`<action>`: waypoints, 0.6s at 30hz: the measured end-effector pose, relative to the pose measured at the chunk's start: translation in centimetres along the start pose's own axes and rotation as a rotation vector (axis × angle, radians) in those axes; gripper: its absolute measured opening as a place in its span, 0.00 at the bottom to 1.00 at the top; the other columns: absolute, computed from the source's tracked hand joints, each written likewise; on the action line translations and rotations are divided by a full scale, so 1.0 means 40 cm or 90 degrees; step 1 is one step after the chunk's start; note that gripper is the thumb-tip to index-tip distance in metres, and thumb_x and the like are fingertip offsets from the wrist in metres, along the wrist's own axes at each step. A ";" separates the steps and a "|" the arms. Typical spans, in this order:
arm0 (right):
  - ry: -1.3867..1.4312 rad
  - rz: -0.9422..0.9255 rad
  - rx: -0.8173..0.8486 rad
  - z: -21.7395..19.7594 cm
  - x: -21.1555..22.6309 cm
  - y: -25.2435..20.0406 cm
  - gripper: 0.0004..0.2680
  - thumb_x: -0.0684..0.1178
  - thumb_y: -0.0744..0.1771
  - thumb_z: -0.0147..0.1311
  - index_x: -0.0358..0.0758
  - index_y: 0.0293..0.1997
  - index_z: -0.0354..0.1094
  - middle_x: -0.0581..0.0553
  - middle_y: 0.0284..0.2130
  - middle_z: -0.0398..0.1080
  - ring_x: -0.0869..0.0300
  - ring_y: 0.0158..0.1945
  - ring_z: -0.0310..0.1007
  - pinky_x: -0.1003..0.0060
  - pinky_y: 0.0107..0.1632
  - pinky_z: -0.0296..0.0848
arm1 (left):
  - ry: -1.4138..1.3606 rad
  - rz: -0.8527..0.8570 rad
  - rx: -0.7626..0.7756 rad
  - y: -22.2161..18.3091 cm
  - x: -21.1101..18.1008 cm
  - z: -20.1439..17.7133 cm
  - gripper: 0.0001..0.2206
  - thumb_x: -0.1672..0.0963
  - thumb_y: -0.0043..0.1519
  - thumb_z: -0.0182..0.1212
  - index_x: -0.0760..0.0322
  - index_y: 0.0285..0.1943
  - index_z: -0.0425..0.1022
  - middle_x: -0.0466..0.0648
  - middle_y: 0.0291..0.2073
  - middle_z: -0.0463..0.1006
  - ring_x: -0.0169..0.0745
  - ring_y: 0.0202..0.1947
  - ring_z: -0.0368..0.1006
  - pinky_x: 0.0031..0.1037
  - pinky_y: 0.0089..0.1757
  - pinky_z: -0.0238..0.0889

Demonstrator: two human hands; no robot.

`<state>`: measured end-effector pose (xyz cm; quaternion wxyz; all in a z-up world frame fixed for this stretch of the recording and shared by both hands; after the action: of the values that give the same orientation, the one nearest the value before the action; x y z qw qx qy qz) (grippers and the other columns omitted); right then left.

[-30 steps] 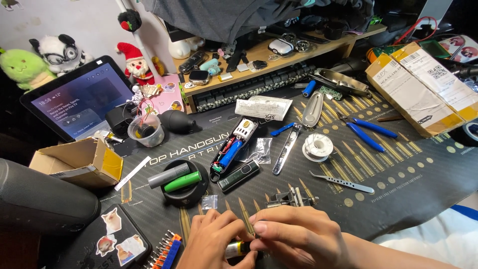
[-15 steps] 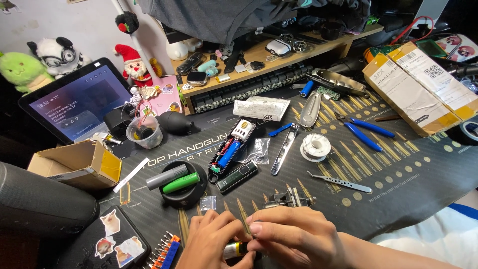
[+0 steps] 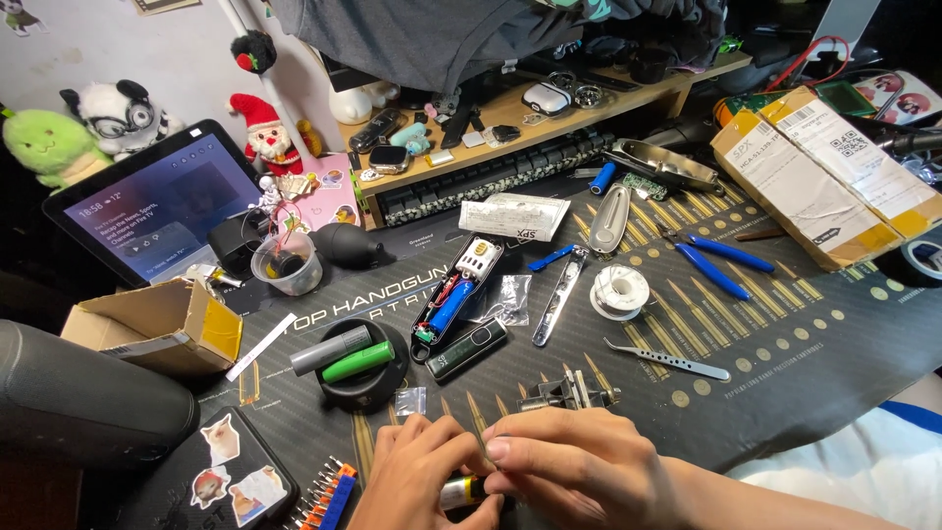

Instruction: Using precision tools to adjust and repair a small mechanical watch mechanism on a workbench.

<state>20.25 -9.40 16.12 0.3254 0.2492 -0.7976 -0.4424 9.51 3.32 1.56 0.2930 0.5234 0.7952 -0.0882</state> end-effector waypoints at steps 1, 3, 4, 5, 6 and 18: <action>0.000 -0.001 -0.001 -0.002 0.001 0.002 0.09 0.42 0.73 0.65 0.35 0.61 0.73 0.33 0.48 0.85 0.54 0.42 0.93 0.65 0.45 0.96 | 0.001 0.001 -0.001 0.000 -0.001 -0.001 0.12 0.43 0.59 0.78 0.39 0.38 0.80 0.26 0.36 0.77 0.36 0.40 0.69 0.39 0.47 0.58; 0.002 -0.008 0.009 -0.001 0.007 0.006 0.10 0.41 0.73 0.65 0.34 0.62 0.73 0.31 0.48 0.85 0.53 0.44 0.93 0.65 0.46 0.96 | -0.003 -0.010 0.003 -0.001 0.001 0.001 0.12 0.43 0.59 0.78 0.39 0.38 0.80 0.26 0.36 0.77 0.36 0.40 0.69 0.38 0.48 0.58; 0.002 -0.008 0.009 -0.002 0.008 0.005 0.10 0.41 0.73 0.65 0.34 0.62 0.73 0.31 0.48 0.85 0.53 0.44 0.93 0.65 0.46 0.96 | -0.003 -0.009 0.003 -0.002 0.003 0.001 0.12 0.43 0.59 0.78 0.39 0.38 0.80 0.26 0.36 0.77 0.36 0.40 0.69 0.38 0.48 0.58; 0.007 -0.002 0.015 0.000 0.006 0.005 0.10 0.41 0.74 0.65 0.34 0.63 0.72 0.31 0.48 0.85 0.52 0.43 0.92 0.65 0.47 0.96 | -0.002 -0.008 0.012 -0.001 0.005 0.005 0.12 0.43 0.59 0.78 0.39 0.40 0.80 0.26 0.37 0.77 0.36 0.41 0.69 0.39 0.48 0.58; 0.012 0.004 0.022 0.002 0.004 0.006 0.11 0.41 0.74 0.64 0.34 0.64 0.71 0.31 0.49 0.84 0.52 0.43 0.92 0.64 0.48 0.95 | -0.002 -0.006 0.020 -0.001 0.007 0.008 0.13 0.42 0.59 0.77 0.39 0.41 0.81 0.26 0.37 0.77 0.36 0.41 0.69 0.39 0.48 0.58; 0.064 0.050 0.060 -0.011 0.021 0.032 0.13 0.40 0.75 0.61 0.34 0.69 0.68 0.29 0.52 0.83 0.51 0.45 0.89 0.62 0.50 0.93 | 0.003 -0.030 0.051 -0.002 0.014 0.014 0.14 0.42 0.60 0.77 0.39 0.40 0.78 0.27 0.37 0.76 0.35 0.43 0.69 0.38 0.49 0.56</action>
<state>19.89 -9.61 17.64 0.3698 0.2547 -0.8094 -0.3785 9.49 3.47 0.76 0.2677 0.5163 0.8038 -0.1253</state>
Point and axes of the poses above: each hand's wrist, its own y-axis towards the middle knuckle, its own z-axis out of the palm, x = y × z, the point moved 10 cm from there along y, towards the middle knuckle
